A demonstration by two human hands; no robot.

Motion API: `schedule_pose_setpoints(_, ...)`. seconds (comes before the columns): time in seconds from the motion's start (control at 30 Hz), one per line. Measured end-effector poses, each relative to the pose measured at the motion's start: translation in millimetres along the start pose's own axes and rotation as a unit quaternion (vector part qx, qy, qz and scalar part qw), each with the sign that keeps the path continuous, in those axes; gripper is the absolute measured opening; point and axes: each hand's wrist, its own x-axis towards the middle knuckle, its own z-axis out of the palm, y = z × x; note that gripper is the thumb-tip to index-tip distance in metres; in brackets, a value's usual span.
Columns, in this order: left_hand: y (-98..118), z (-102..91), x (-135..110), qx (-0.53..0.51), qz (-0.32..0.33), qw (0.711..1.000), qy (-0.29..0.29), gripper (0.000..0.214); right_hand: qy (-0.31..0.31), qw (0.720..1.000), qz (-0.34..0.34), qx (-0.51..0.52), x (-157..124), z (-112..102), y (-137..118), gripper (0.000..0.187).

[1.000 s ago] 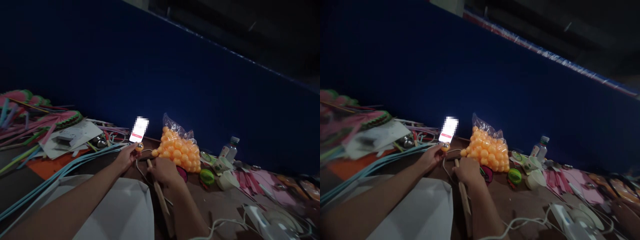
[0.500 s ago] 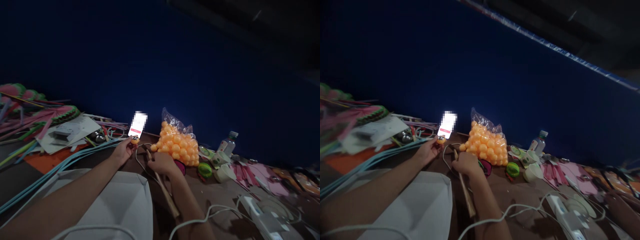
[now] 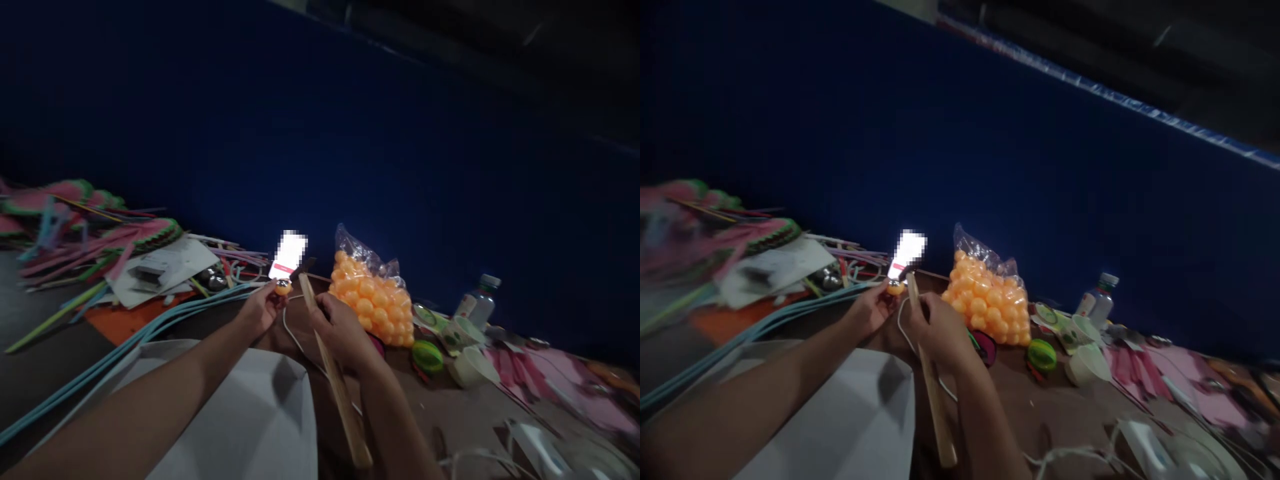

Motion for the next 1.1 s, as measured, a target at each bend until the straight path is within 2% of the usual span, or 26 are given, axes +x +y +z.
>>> schedule_pose_setpoints(0.1, -2.0, 2.1, 0.3, -0.002, -0.007, 1.000, -0.001, 0.015, -0.011, 1.000, 0.017, -0.017, 2.2, 5.5, 2.6, 0.026)
schedule_pose_setpoints(0.3, -4.5, 4.8, 0.6, -0.002, -0.002, 1.000, 0.007, 0.014, 0.000, 1.000, -0.004, -0.013, 5.6, 6.5, 7.3, 0.025)
schedule_pose_setpoints(0.47, -7.0, 3.8, 0.4, -0.002, 0.002, 1.000, -0.013, 0.011, -0.010, 0.999, 0.020, -0.029, 6.4, 6.0, 9.2, 0.028)
schedule_pose_setpoints(0.63, -8.5, 3.4, 1.8, 0.009, 0.001, 1.000, -0.014, 0.011, 0.005, 1.000, 0.009, -0.025, 7.7, 6.7, 11.1, 0.025)
schedule_pose_setpoints(0.77, -10.1, 2.9, 1.2, 0.006, -0.001, 0.999, -0.041, 0.009, -0.012, 0.998, 0.029, -0.056, 7.7, 8.0, 13.6, 0.027)
schedule_pose_setpoints(0.97, -10.7, 5.6, 0.8, 0.015, -0.020, 1.000, -0.018, 0.012, -0.014, 0.998, 0.030, -0.055, 9.8, 9.3, 20.8, 0.027)
schedule_pose_setpoints(1.1, -10.7, 5.9, 0.7, 0.023, -0.013, 0.999, -0.032, 0.012, -0.025, 0.996, 0.037, -0.072, 11.3, 8.8, 20.9, 0.028)
